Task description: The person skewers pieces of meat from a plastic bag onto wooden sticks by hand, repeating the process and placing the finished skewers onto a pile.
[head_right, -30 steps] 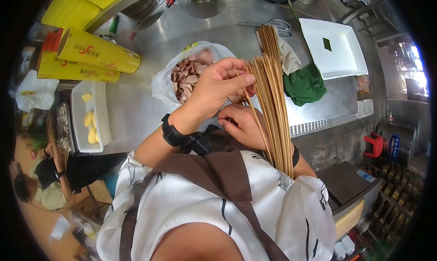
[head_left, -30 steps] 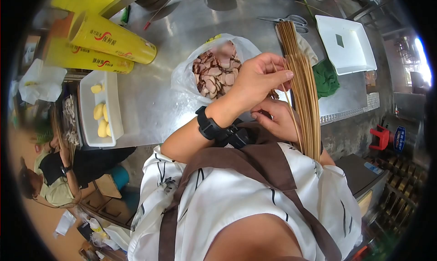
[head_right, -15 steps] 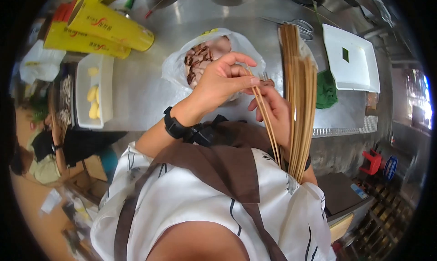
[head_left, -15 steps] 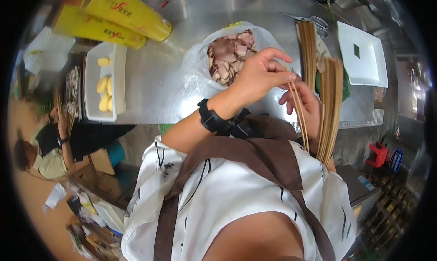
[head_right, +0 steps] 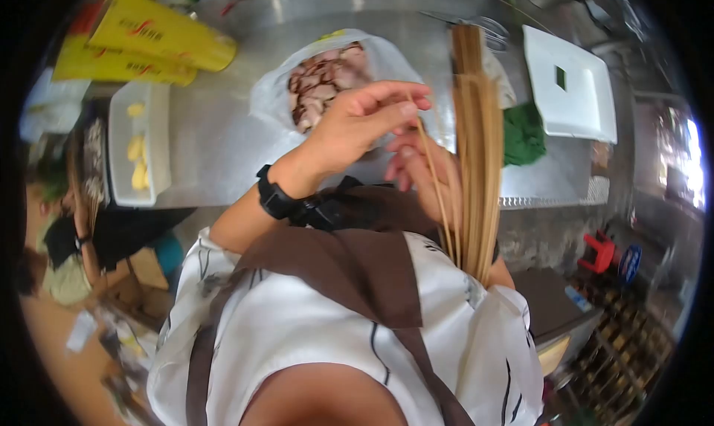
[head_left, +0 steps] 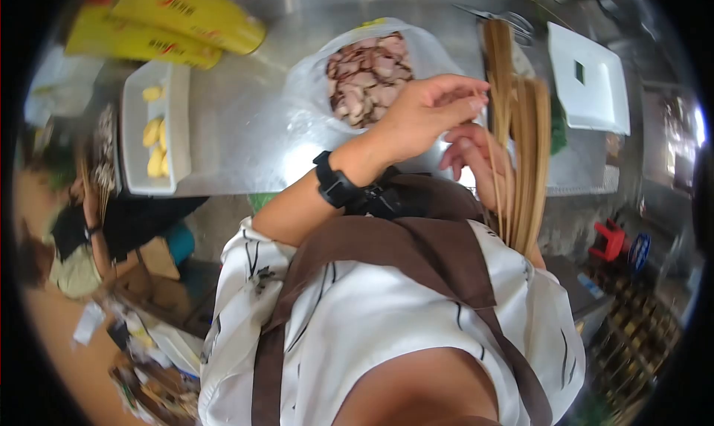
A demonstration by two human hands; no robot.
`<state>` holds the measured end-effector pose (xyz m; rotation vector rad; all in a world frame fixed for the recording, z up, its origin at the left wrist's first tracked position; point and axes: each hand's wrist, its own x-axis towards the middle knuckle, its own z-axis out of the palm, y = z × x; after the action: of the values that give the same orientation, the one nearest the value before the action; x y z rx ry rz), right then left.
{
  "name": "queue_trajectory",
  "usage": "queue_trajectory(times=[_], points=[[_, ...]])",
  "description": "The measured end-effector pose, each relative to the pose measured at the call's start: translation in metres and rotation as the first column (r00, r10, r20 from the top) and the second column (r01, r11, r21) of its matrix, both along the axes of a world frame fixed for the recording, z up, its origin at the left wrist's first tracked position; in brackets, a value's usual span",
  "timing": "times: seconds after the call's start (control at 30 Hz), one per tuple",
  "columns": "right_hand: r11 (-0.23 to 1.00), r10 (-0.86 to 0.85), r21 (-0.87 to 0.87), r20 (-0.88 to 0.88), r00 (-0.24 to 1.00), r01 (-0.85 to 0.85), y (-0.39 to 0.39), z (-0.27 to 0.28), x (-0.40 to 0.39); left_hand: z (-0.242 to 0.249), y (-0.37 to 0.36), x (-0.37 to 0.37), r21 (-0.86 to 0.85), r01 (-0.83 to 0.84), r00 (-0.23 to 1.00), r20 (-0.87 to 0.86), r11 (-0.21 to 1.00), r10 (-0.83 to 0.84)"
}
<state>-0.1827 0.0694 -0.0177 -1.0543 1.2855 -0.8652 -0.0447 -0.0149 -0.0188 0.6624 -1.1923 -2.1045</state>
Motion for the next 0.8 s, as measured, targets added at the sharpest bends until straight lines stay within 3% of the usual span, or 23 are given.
queue_trajectory(times=[0.03, 0.23, 0.53, 0.63, 0.7, 0.8], points=[[1.0, 0.004, 0.001, 0.043, 0.999, -0.004, 0.0, -0.005, 0.001, 0.006, -0.002, -0.002, 0.084, 0.023, 1.0, 0.015, 0.996, -0.025], [1.0, 0.024, 0.015, -0.029, 0.999, -0.024, -0.005, -0.004, -0.003, 0.01, -0.012, -0.018, 0.136, 0.087, 0.996, -0.001, 0.987, -0.088], [0.999, 0.043, 0.027, -0.105, 0.994, -0.04, -0.009, -0.001, -0.004, 0.007, -0.014, -0.03, 0.096, -0.049, 0.997, -0.048, 0.994, 0.054], [0.998, 0.067, 0.01, -0.142, 0.988, -0.066, -0.01, -0.002, -0.003, 0.009, -0.015, -0.034, 0.121, -0.08, 0.997, -0.01, 0.989, 0.082], [0.997, 0.079, -0.007, -0.172, 0.982, -0.081, -0.011, -0.003, -0.002, 0.006, -0.015, -0.037, 0.04, -0.144, 0.988, 0.066, 0.989, 0.142], [0.995, 0.096, -0.003, -0.204, 0.974, -0.099, -0.011, -0.004, -0.002, 0.011, -0.014, -0.038, 0.082, -0.152, 0.988, 0.029, 0.985, 0.15]])
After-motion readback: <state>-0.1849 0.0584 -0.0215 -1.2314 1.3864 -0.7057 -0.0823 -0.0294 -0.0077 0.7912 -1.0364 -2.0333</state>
